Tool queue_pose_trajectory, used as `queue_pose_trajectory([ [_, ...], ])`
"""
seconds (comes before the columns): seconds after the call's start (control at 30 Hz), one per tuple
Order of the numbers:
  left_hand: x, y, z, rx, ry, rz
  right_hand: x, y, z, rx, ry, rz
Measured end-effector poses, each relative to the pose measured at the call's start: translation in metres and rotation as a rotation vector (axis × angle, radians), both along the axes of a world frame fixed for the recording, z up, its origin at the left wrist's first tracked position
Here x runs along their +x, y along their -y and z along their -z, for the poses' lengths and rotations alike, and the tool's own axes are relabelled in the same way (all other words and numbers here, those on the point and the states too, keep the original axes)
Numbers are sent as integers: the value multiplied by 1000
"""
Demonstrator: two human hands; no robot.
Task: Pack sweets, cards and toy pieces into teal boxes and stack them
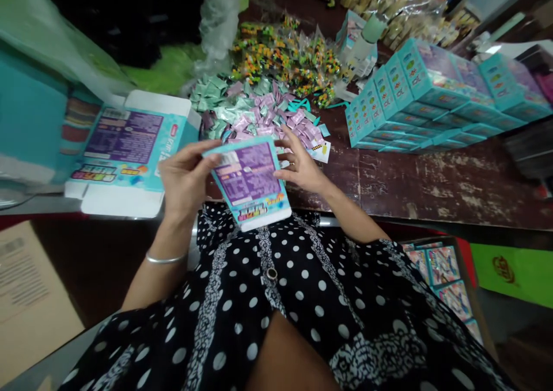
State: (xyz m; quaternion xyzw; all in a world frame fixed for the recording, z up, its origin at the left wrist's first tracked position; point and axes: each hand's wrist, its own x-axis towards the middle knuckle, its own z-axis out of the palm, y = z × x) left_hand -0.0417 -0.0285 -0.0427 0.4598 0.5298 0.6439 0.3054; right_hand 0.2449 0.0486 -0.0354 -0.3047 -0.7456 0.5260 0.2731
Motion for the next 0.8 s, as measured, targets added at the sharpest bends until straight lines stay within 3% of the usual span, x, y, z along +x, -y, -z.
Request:
queue_pose_trajectory([
  [0.1, -8, -15, 6, 277, 215, -282, 11, -1, 9, -166, -77, 15],
  [0.17, -14, -18, 11, 283, 286, -313, 17, -2, 16, -248, -185, 156],
  [0.23, -18, -12, 10, 150, 185, -208, 22, -2, 22, -309, -299, 322],
  [0.33, -24, 11, -8, 91, -398, -61, 24, 4, 30, -368, -374, 414],
  [0.37, -25, 18, -17, 127, -620, -32, 22, 9, 33, -406, -365, 389],
  [0.43, -26, 29, -34, 48, -917, 130, 14, 21, 39, -509, -332, 295],
  [0.53, -25, 30, -43, -208, -970, 470, 5, 33, 42, -578, -299, 119],
  [0.6, -26, 24, -39, -336, -883, 615, 10, 26, 38, -516, -214, -35],
  [0.67, -31, 18, -31, -413, -856, 619, 27, 8, 31, -358, -62, -58],
  [0.8, -41, 17, -19, -536, -910, 538, 77, -41, 21, 171, 461, 401],
])
